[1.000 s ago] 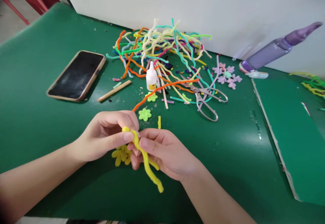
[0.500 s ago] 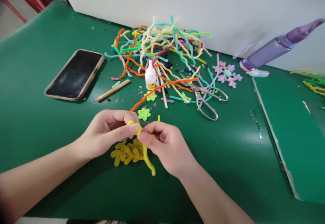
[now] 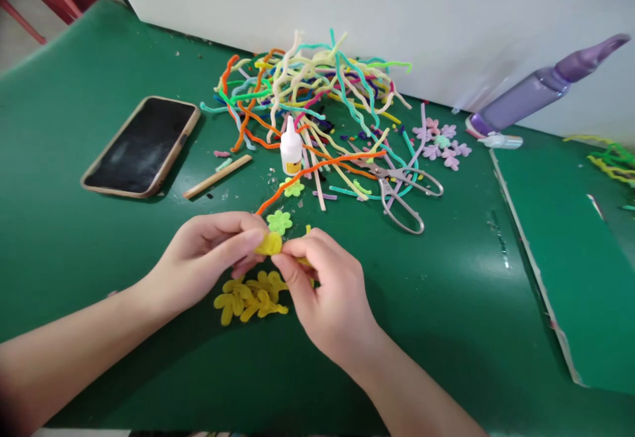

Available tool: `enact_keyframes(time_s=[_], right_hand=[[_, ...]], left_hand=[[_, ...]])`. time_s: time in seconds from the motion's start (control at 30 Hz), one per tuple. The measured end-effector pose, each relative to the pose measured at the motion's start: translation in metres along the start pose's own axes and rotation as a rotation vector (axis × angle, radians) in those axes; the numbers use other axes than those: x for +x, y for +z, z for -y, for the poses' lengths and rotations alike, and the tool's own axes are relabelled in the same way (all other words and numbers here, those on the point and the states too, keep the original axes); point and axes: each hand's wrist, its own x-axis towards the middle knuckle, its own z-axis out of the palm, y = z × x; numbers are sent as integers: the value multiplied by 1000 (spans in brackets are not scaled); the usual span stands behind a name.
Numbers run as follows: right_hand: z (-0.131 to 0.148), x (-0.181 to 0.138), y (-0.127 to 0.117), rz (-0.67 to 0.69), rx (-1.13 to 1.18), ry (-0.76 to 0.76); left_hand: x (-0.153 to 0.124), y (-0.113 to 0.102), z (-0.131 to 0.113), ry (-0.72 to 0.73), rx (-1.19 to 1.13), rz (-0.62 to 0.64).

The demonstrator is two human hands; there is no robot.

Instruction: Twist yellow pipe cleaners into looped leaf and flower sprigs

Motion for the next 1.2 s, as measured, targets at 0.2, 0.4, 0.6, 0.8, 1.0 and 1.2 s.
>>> enact_keyframes(time_s=[0.2,0.4,0.6,0.8,1.0,1.2], right_hand=[[-4,7,-6,196,695,515],[-8,9,-4,388,1044,713],[-9,11,-6,483,1203,800],[-11,11,-5,554,1285,853],[-9,12,-3,511,1226,871],[-10,10,-5,361,882,727]], left_hand=[[0,-4,5,293,197,57],[2,-6,0,462,363,181],[6,-8,2,417,293,184],[7,-8,4,375,222,207],[3,-4,5,274,147,92],[5,-2,3,91,32,39]])
